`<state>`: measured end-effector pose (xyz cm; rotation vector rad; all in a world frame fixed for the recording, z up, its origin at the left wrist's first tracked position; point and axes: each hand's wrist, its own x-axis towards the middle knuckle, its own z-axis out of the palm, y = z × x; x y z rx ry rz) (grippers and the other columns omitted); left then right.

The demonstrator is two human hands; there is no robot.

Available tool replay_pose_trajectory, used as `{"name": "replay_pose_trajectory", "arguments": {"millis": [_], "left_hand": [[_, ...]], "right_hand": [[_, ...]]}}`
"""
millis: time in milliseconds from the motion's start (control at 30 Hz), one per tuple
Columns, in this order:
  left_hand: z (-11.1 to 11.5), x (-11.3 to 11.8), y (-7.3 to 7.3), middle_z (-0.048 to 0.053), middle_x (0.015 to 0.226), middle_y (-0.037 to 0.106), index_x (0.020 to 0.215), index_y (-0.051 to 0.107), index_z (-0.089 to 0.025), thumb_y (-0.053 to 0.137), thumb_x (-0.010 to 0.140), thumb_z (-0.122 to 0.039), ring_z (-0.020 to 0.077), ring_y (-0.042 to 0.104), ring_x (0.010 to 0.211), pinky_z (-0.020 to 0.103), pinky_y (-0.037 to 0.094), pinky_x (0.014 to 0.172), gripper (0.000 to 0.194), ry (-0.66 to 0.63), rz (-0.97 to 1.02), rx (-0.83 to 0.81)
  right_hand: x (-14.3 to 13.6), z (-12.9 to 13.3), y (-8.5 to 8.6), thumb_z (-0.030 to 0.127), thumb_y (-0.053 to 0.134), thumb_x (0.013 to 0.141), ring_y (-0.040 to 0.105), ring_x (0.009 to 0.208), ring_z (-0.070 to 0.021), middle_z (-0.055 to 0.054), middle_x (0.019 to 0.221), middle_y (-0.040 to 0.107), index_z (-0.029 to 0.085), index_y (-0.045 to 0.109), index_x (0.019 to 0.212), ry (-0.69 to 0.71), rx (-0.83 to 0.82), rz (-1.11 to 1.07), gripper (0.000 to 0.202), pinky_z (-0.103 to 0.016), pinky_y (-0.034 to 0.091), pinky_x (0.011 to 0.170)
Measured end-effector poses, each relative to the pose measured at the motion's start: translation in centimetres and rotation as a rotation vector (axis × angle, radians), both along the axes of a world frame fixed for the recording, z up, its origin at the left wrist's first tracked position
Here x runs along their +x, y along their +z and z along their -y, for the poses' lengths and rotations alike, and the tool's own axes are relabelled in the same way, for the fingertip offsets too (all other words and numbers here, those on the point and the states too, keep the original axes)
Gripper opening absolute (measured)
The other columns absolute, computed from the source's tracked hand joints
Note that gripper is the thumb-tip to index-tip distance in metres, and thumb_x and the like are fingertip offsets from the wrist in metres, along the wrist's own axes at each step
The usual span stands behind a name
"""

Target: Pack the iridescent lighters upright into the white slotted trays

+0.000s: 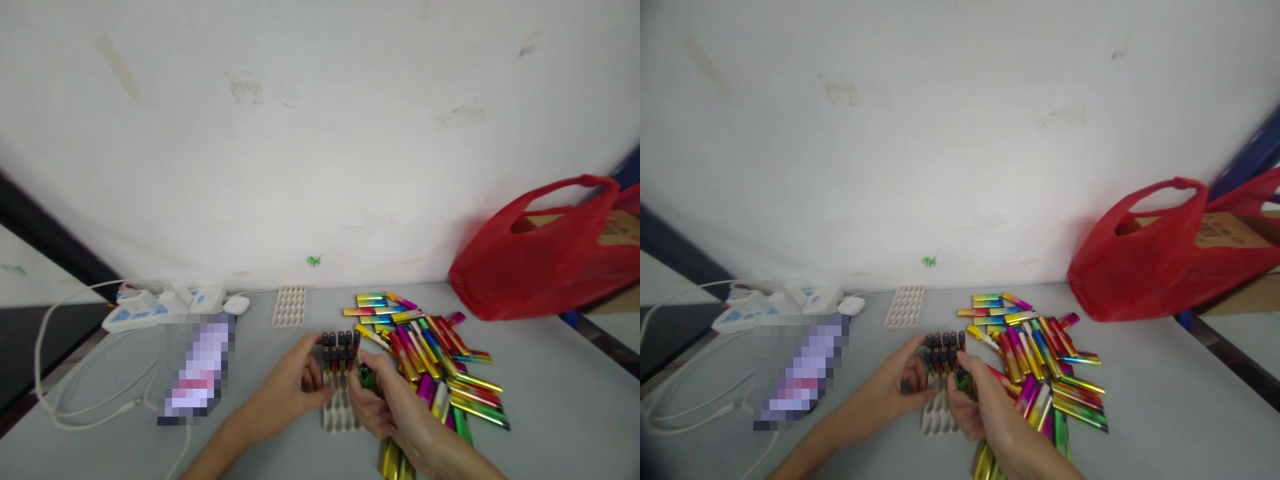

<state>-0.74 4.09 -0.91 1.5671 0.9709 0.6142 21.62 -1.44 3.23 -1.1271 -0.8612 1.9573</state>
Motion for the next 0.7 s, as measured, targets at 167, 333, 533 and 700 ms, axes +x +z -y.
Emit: {"name": "replay_pose_trajectory", "arguments": {"millis": [167, 333, 533, 700], "left_hand": [[0.0, 0.1, 0.1, -0.004, 0.086, 0.064, 0.158, 0.047, -0.019, 0.085, 0.086, -0.030, 0.0196, 0.064, 0.078, 0.030, 0.051, 0.069, 0.082, 0.005, -0.011, 0.003], [0.0, 0.1, 0.2, -0.004, 0.085, 0.064, 0.155, 0.050, -0.018, 0.086, 0.085, -0.029, 0.0197, 0.064, 0.078, 0.029, 0.050, 0.068, 0.079, 0.003, -0.021, 0.010], [0.0, 0.1, 0.4, -0.004, 0.085, 0.064, 0.153, 0.052, -0.018, 0.086, 0.086, -0.028, 0.0191, 0.063, 0.076, 0.029, 0.049, 0.067, 0.076, 0.000, -0.045, 0.004], [0.0, 0.1, 0.3, -0.004, 0.085, 0.064, 0.155, 0.051, -0.019, 0.089, 0.086, -0.031, 0.0191, 0.063, 0.077, 0.028, 0.049, 0.067, 0.080, 0.008, -0.024, -0.007]], "right_hand": [[-0.1, 0.2, -0.6, 0.083, 0.063, 0.089, 0.015, 0.049, -0.0079, 0.011, 0.055, 0.026, 0.026, 0.038, 0.066, -0.038, 0.018, -0.021, 0.066, -0.029, 0.008, 0.048], [-0.6, 0.4, -0.9, 0.084, 0.064, 0.089, 0.018, 0.045, -0.0071, 0.011, 0.052, 0.027, 0.026, 0.040, 0.063, -0.022, 0.079, -0.158, 0.068, -0.028, 0.010, 0.045], [-0.7, 0.6, -1.1, 0.086, 0.061, 0.094, 0.019, 0.044, -0.0068, 0.010, 0.053, 0.030, 0.025, 0.042, 0.066, -0.025, 0.138, -0.196, 0.070, -0.026, 0.012, 0.043], [-0.6, 0.8, -1.5, 0.085, 0.060, 0.097, 0.020, 0.045, -0.0069, 0.010, 0.055, 0.033, 0.025, 0.043, 0.068, -0.054, 0.165, -0.211, 0.068, -0.024, 0.014, 0.042]]}}
